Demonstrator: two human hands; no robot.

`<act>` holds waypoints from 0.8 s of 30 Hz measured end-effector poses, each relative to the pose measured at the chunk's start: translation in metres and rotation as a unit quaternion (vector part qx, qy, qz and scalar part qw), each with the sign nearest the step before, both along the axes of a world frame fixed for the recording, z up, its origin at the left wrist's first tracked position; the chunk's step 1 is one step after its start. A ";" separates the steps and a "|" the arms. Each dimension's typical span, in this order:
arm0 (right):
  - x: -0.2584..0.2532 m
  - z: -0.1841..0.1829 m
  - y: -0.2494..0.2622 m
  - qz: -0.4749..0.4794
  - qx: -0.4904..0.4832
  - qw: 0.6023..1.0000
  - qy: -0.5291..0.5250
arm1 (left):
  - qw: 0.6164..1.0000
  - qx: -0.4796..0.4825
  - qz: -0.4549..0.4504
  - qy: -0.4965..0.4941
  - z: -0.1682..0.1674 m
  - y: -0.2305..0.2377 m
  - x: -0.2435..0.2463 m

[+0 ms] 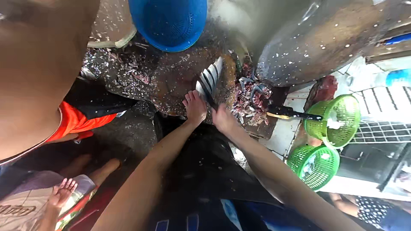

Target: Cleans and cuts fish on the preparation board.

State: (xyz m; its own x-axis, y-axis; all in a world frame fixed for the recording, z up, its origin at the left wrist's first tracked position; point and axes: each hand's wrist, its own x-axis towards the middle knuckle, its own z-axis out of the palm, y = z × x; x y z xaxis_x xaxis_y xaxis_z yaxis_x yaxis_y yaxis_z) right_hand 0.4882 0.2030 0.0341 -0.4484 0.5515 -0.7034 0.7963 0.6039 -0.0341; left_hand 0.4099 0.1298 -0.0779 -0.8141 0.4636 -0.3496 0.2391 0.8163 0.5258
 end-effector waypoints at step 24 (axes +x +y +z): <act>0.144 0.046 0.107 -0.015 -0.063 0.992 0.106 | 0.978 -0.065 -0.201 -0.005 0.042 -0.020 -0.016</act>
State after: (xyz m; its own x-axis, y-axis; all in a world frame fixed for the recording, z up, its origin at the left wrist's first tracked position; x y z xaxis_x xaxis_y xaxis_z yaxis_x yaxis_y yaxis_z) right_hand 0.6322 0.3101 0.0797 -0.5791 0.4796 -0.6593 0.7801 0.5610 -0.2770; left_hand 0.3944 0.1095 -0.0359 -0.5721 0.6960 -0.4338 0.5490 0.7180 0.4279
